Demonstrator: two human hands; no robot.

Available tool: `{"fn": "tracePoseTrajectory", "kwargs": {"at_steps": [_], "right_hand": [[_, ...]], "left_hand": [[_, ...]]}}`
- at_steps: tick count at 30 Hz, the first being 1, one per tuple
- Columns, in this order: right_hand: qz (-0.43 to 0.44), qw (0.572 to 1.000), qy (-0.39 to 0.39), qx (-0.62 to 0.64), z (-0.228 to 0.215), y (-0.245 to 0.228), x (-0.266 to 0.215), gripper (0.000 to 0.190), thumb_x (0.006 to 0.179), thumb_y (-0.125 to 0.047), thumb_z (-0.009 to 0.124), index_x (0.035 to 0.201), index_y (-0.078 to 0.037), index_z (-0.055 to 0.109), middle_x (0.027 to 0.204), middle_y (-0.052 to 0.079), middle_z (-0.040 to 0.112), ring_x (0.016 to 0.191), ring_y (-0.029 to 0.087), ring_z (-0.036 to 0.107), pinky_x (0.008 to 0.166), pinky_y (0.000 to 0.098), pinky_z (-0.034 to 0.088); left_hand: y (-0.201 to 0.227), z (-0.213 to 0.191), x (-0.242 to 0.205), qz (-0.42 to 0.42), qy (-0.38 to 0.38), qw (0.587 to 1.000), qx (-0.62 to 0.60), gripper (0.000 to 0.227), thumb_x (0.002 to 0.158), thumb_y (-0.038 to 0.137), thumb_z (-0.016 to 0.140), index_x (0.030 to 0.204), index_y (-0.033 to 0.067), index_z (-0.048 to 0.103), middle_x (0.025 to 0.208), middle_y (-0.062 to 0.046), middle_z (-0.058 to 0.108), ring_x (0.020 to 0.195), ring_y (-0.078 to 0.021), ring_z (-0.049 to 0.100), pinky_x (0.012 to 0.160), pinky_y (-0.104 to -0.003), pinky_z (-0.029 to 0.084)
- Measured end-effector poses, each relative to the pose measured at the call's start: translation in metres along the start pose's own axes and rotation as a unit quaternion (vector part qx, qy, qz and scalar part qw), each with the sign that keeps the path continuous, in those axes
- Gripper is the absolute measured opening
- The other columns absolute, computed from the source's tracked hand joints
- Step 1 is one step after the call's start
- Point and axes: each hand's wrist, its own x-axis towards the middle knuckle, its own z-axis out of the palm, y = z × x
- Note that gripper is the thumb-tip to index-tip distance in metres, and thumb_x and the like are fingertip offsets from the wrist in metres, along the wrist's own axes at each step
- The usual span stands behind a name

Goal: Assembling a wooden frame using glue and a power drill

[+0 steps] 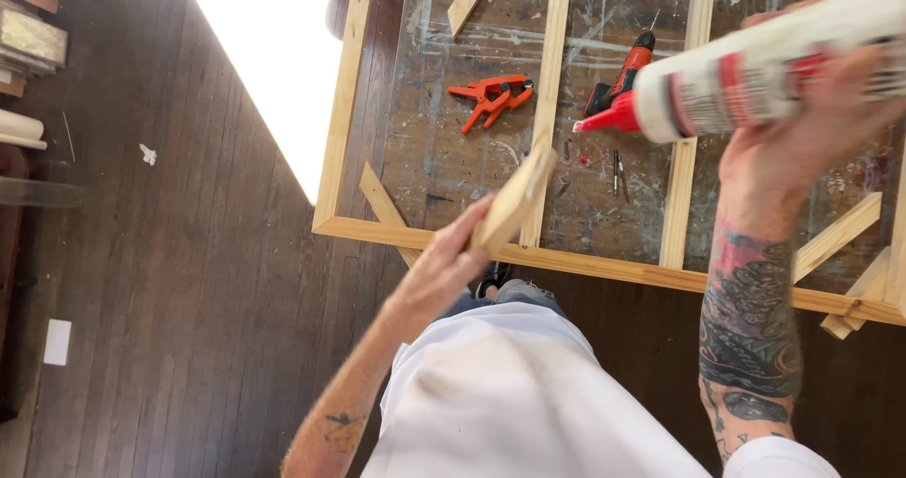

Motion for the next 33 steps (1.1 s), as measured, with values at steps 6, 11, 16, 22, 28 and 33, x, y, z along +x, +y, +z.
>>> {"fn": "tracePoseTrajectory", "kwargs": {"at_steps": [6,11,16,22,28,33], "right_hand": [[0.269,0.955,0.102,0.070,-0.012,-0.014,-0.013,0.070,0.088,-0.068,0.056,0.136,-0.017,0.059,0.124,0.004,0.064,0.120,0.014,0.065,0.108,0.0379,0.058],[0.243,0.964,-0.104,-0.007,-0.005,-0.040,-0.014,0.084,0.065,-0.041,0.074,0.135,-0.006,0.045,0.124,0.013,0.056,0.117,0.024,0.064,0.106,0.0426,0.064],[0.223,0.968,-0.103,-0.049,0.061,-0.078,-0.011,0.071,0.072,-0.034,0.075,0.125,-0.001,0.040,0.113,0.017,0.053,0.100,0.027,0.062,0.092,0.0422,0.066],[0.307,0.948,0.067,0.050,0.093,-0.072,-0.018,0.080,0.078,-0.084,0.067,0.108,-0.011,0.051,0.092,0.006,0.060,0.076,0.021,0.063,0.070,0.0384,0.062],[0.314,0.945,0.057,0.071,0.079,-0.054,-0.025,0.086,0.076,-0.087,0.072,0.111,-0.011,0.052,0.094,0.007,0.060,0.078,0.025,0.065,0.070,0.0450,0.065],[0.334,0.939,0.060,0.062,0.078,-0.057,-0.026,0.088,0.074,-0.090,0.073,0.114,-0.015,0.051,0.093,0.006,0.060,0.080,0.024,0.064,0.073,0.0437,0.063]], "left_hand": [[-0.010,-0.041,0.055,0.033,0.133,0.971,-0.194,0.067,0.102,0.033,0.056,0.161,0.0127,0.031,0.163,-0.004,0.040,0.147,-0.0180,0.040,0.119,-0.037,0.037],[-0.034,-0.035,0.118,-0.242,0.293,0.774,-0.506,0.054,0.084,0.053,0.069,0.107,0.0043,0.073,0.071,-0.007,0.069,0.051,-0.0167,0.061,0.047,-0.030,0.054],[-0.035,-0.017,0.142,-0.219,0.324,0.743,-0.544,0.050,0.080,0.047,0.073,0.113,0.0091,0.070,0.070,-0.009,0.066,0.052,-0.0184,0.060,0.050,-0.033,0.054],[-0.025,-0.011,0.144,-0.206,0.326,0.753,-0.533,0.061,0.077,0.050,0.071,0.125,0.0135,0.066,0.080,-0.006,0.064,0.059,-0.0175,0.060,0.055,-0.035,0.055],[-0.034,-0.011,0.149,-0.203,0.327,0.761,-0.522,0.070,0.074,0.054,0.069,0.132,0.0165,0.064,0.088,-0.005,0.064,0.067,-0.0163,0.059,0.061,-0.034,0.054],[-0.039,-0.008,0.154,-0.197,0.327,0.753,-0.536,0.065,0.075,0.051,0.071,0.129,0.0152,0.064,0.084,-0.004,0.062,0.063,-0.0158,0.057,0.058,-0.034,0.053]]}}
